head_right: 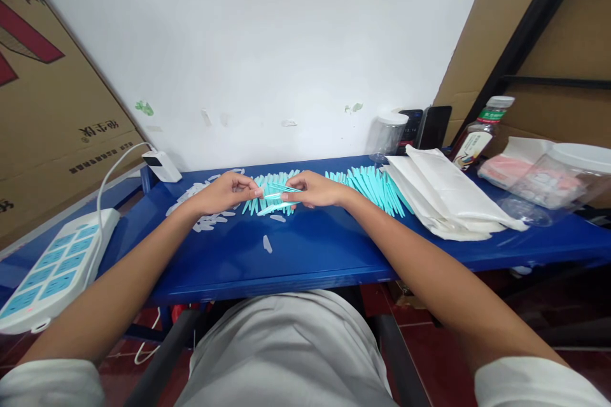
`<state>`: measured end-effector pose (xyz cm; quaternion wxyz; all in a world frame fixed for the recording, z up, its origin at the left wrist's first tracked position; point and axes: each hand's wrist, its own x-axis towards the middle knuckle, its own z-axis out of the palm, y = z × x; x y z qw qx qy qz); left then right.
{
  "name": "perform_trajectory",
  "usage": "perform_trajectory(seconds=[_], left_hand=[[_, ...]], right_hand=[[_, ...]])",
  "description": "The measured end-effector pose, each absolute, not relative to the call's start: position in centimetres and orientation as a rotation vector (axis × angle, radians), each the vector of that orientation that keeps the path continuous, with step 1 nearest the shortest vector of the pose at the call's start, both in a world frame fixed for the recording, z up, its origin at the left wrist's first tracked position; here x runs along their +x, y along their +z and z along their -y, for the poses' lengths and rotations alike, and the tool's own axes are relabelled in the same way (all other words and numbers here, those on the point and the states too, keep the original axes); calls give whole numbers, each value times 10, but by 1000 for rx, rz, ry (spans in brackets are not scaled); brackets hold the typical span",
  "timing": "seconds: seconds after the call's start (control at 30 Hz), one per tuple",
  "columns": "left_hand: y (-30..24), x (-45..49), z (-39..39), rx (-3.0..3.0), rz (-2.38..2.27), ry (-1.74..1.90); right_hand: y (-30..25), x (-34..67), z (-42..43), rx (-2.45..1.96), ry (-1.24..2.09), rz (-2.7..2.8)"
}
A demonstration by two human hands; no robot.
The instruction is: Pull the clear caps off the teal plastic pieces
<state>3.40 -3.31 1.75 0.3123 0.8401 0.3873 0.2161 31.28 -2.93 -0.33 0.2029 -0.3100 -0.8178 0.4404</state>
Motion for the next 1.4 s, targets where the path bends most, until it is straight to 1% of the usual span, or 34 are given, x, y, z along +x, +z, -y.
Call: perform_trajectory(seconds=[0.33,0.57,1.03,1.23,1.4], left_hand=[[2,39,32,1778,-977,574],[0,41,32,1611,-924,655],[-2,44,29,1581,-948,687],[-3,44,29,1691,-830,717],[-3,43,28,1747,-836,749]], right_hand=[[-4,312,30,-860,1221,2290],[-4,312,30,-880,1211,2291],[-4,314,29,-885,1208,2270],[-6,313,27,-891,1183,2216],[-5,313,28,-960,1140,2182]])
